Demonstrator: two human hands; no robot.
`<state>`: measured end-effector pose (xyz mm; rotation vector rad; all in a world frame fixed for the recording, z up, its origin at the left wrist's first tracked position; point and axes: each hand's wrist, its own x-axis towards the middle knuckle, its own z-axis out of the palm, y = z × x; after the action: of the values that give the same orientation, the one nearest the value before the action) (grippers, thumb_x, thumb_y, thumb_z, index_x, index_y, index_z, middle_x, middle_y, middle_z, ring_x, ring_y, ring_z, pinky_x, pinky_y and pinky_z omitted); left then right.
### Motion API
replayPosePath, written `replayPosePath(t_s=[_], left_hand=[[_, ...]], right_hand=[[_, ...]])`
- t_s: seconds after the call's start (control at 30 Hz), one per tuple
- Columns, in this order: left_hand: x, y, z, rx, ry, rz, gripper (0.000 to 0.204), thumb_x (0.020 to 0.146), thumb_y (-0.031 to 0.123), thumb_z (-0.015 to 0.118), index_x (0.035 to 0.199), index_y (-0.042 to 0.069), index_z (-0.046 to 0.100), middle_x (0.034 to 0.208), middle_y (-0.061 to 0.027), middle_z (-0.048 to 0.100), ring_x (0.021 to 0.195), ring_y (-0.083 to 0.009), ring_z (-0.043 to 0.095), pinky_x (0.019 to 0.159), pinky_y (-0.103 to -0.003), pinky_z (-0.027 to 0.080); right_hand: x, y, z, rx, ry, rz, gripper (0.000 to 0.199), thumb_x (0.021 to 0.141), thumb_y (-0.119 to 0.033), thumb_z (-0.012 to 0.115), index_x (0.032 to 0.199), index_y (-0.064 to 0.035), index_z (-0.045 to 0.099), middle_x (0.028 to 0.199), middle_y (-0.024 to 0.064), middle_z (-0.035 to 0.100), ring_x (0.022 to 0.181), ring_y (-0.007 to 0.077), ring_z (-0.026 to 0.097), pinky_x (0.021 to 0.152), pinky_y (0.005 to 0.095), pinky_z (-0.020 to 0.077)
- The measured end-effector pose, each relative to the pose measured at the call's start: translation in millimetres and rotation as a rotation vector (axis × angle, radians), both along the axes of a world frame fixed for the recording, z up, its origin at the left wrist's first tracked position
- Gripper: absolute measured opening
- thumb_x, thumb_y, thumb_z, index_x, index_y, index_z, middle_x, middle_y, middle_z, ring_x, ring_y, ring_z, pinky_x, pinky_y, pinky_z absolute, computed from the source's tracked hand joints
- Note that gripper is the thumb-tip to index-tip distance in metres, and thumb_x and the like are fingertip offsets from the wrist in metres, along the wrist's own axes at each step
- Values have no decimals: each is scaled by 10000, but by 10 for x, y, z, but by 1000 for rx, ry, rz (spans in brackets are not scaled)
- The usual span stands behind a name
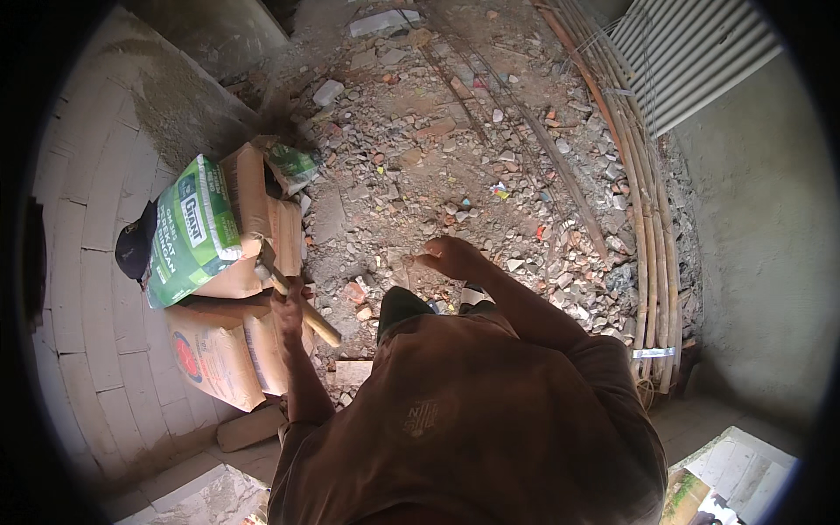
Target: The person uses a hammer to adjust and secure metal rebar rods into a concrete structure. They then squat and tie the rebar together with wire, using a hammer to tighten the connections.
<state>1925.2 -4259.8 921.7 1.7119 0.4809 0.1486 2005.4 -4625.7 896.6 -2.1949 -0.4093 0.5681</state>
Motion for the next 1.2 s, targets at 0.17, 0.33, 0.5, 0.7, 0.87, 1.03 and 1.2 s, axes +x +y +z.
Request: replayPosePath(t_s=[0.17,0.33,0.5,0.7,0.87,1.03,1.2], left_hand=[[450,230,-853,-49,319,168,168,833,129,632,820,-1,526,602,-78,571,445,-155,542,414,-284,471],[744,-98,-1871,114,855,-48,286,843,256,594,966,-1,589,749,-185,635,611,-277,631,554,-386,512],[1730,458,-3133,895,916,-721,549,878,351,501,1298,35,345,811,-249,645,720,-416,635,662,-500,496],[4721,171,-2289,1022,732,-521,375,790,416,658,931,74,598,851,-180,643,833,-370,634,640,-471,504],[6016,-550,-2087,927,479,-342,366,743,351,718,944,80,576,872,-149,629,796,-364,626,656,-477,492],[6433,-1145,-3403,1075,132,-522,328,657,282,730,912,144,576,1028,-39,601,1067,-229,532,1070,-542,148],[6958,-1479,-4439,1098,-35,-555,341,649,298,715,913,152,556,1037,-36,591,1053,-250,539,1070,-555,162]], right_hand=[[1121,-1103,-571,-54,85,-396,441,871,-431,586,1025,-24,659,967,177,664,941,283,636,823,376,481],[1810,-1661,-1416,-98,192,-676,468,853,-469,567,925,-18,670,904,190,668,883,316,646,790,405,478],[2534,-1839,-2210,-161,460,-858,549,822,-509,578,1001,3,663,980,215,663,976,329,630,853,399,474],[3256,-1947,-3283,-478,517,-704,501,816,-479,562,947,-7,665,938,162,676,924,296,639,826,408,484],[4894,-1831,-3541,-388,542,-780,496,773,-494,598,990,-55,682,1009,196,658,984,330,619,859,409,481],[6333,-1833,-5088,-404,394,-705,424,782,-460,608,938,-73,688,990,164,666,973,344,622,850,425,485],[7539,-1897,-6822,-468,429,-687,584,764,-472,648,1210,-107,553,1295,166,502,1223,363,448,984,511,371]])
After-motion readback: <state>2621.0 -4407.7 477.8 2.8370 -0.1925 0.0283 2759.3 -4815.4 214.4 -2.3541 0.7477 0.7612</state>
